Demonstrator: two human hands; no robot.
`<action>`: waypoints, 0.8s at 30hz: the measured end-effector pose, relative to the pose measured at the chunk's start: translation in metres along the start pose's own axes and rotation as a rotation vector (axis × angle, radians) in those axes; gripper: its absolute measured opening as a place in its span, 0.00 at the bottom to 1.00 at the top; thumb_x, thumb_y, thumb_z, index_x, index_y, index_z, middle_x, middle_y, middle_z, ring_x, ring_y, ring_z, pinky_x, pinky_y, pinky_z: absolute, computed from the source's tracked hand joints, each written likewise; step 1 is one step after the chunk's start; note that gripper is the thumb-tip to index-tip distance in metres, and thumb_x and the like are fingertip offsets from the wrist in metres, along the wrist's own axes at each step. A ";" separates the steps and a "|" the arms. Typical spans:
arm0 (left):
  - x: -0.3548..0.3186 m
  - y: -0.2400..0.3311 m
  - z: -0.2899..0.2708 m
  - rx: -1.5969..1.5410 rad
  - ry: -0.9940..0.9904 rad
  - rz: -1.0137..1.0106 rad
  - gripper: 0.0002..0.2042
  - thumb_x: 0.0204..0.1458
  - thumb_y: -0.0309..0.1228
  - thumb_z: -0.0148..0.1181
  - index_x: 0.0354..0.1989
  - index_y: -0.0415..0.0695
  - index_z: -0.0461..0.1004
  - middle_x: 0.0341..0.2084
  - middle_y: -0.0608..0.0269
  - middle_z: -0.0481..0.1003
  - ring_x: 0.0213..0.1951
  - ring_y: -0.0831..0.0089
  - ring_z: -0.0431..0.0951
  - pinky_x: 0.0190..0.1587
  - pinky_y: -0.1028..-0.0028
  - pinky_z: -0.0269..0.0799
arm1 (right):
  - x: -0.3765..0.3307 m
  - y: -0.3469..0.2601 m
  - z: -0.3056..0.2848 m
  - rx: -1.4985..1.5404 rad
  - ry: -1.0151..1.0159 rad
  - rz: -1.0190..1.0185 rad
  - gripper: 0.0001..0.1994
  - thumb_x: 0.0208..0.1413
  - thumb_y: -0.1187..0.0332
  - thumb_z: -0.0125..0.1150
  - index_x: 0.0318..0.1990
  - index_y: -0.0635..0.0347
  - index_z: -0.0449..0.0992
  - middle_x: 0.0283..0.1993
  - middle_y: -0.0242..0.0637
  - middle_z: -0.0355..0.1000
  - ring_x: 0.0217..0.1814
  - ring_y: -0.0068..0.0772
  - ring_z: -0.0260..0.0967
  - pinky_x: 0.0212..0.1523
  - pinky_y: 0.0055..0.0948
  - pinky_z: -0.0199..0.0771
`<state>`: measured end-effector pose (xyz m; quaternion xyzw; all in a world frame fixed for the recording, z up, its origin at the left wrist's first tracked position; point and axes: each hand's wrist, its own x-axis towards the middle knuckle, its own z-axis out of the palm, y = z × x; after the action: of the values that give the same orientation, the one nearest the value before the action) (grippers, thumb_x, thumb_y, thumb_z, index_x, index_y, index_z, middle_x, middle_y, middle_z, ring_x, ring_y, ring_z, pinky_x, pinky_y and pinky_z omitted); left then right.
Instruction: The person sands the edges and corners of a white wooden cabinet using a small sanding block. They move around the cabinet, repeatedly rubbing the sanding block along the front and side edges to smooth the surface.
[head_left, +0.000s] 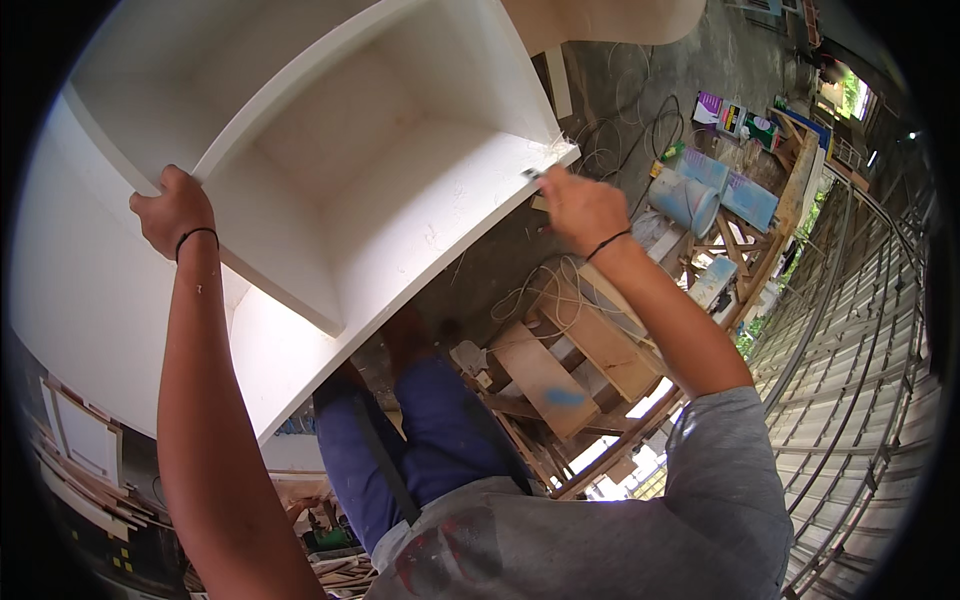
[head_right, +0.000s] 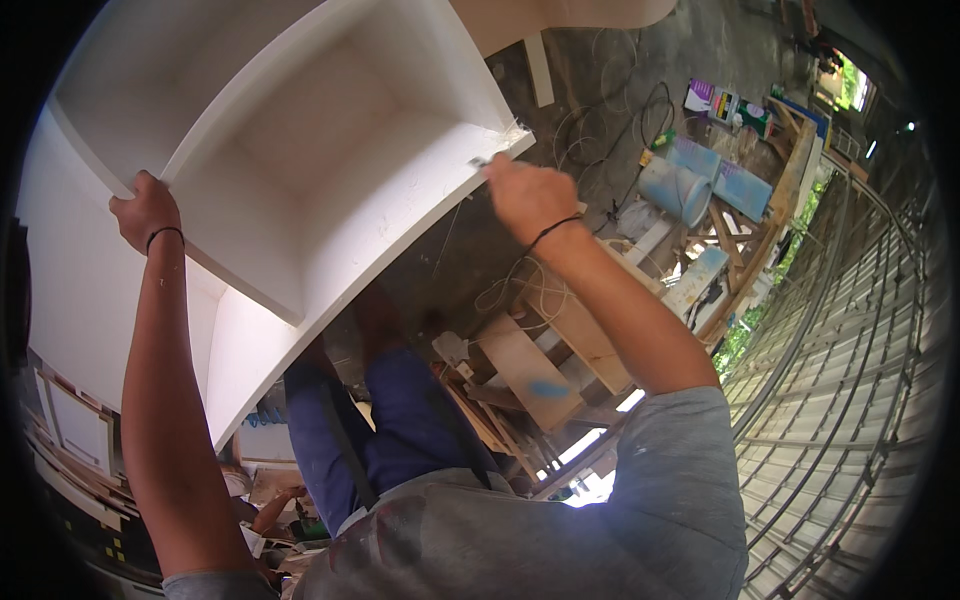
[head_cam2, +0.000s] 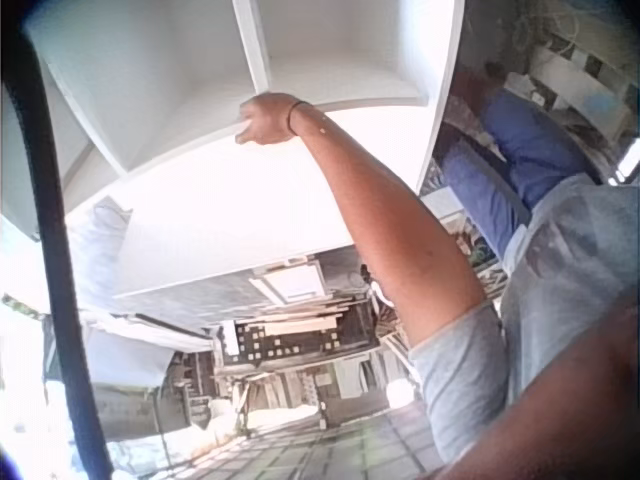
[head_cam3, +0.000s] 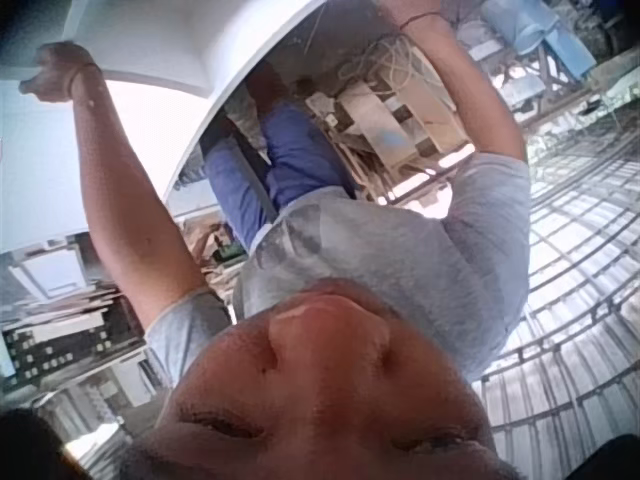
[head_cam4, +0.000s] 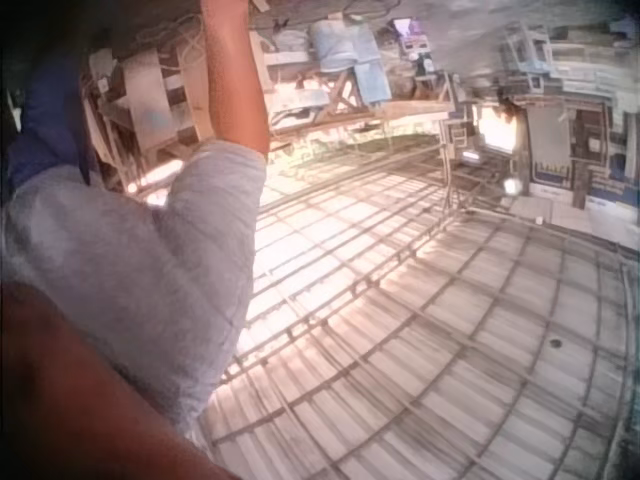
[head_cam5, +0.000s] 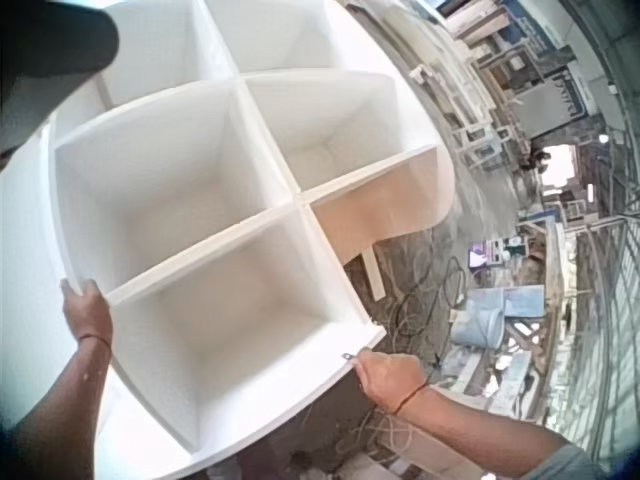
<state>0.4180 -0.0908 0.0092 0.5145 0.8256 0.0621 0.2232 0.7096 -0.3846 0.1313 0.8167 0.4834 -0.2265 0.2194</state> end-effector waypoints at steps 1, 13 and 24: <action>-0.002 0.005 -0.004 -0.016 -0.011 -0.009 0.29 0.46 0.43 0.47 0.53 0.32 0.65 0.40 0.44 0.77 0.44 0.51 0.77 0.49 0.61 0.71 | -0.003 -0.018 0.002 0.033 -0.039 -0.088 0.15 0.64 0.54 0.41 0.36 0.53 0.67 0.26 0.46 0.74 0.27 0.56 0.73 0.26 0.51 0.71; -0.002 -0.001 -0.001 -0.003 0.007 -0.007 0.29 0.46 0.43 0.47 0.53 0.32 0.66 0.42 0.44 0.76 0.45 0.52 0.77 0.50 0.62 0.70 | 0.002 -0.011 -0.022 -0.042 -0.103 0.001 0.12 0.62 0.60 0.43 0.37 0.57 0.70 0.27 0.46 0.76 0.31 0.52 0.76 0.31 0.49 0.75; 0.000 0.005 0.000 -0.031 -0.004 -0.030 0.30 0.46 0.42 0.47 0.54 0.32 0.65 0.44 0.45 0.76 0.46 0.52 0.77 0.50 0.62 0.70 | 0.016 0.054 0.000 -0.026 0.080 0.110 0.15 0.64 0.54 0.43 0.35 0.54 0.68 0.24 0.48 0.74 0.26 0.55 0.73 0.26 0.52 0.70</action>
<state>0.4220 -0.0881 0.0109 0.4988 0.8317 0.0706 0.2335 0.7645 -0.3975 0.1296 0.8475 0.4491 -0.1751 0.2224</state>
